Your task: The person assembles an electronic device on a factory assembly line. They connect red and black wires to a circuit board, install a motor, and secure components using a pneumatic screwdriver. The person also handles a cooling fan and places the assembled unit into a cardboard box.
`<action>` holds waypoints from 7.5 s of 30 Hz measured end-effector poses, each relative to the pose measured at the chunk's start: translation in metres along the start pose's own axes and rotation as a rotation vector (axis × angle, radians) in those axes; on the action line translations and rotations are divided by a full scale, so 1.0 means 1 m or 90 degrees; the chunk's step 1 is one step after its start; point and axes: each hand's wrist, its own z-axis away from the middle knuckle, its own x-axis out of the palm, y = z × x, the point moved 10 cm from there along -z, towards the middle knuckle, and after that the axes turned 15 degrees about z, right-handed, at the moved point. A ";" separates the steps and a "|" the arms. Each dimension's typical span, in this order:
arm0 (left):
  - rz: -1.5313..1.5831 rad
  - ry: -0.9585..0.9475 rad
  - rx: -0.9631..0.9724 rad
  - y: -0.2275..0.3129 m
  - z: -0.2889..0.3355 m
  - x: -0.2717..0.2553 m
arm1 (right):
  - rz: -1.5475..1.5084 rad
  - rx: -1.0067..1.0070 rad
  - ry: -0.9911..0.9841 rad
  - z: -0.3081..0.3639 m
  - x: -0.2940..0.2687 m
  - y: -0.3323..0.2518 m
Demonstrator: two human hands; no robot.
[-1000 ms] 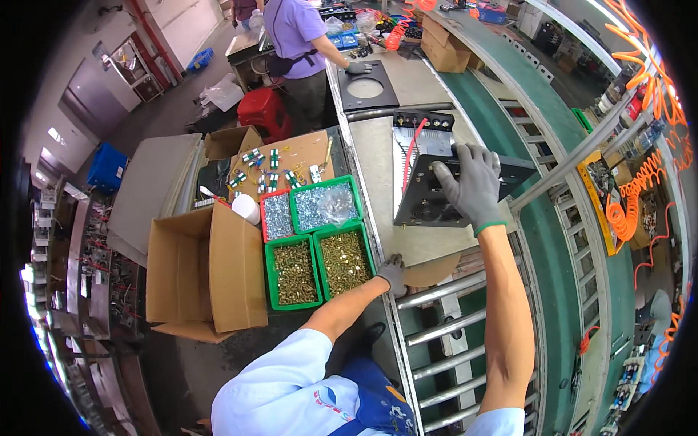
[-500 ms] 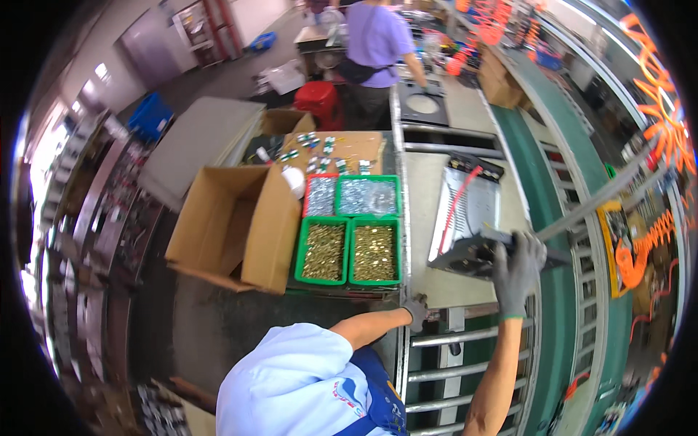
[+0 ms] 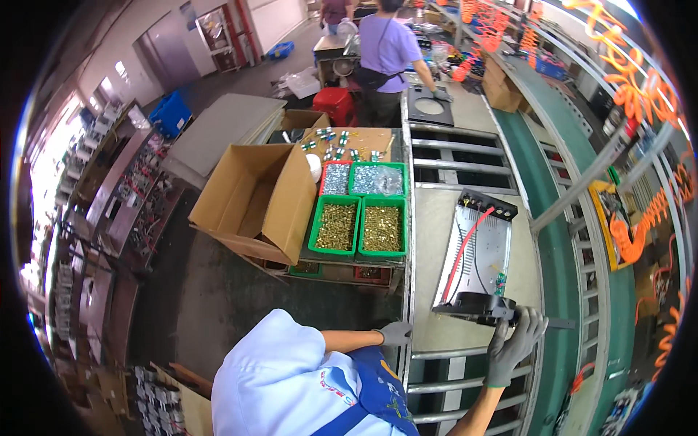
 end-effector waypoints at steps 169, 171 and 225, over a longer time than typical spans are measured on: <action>-0.409 -1.119 0.392 0.312 0.200 0.369 | -0.210 1.227 0.209 0.678 -0.143 0.232; -0.461 -1.057 0.375 0.325 0.176 0.347 | -0.210 1.217 0.195 0.675 -0.144 0.227; -0.268 -0.070 0.550 0.328 0.064 0.077 | -0.273 0.493 -1.048 0.573 0.187 0.101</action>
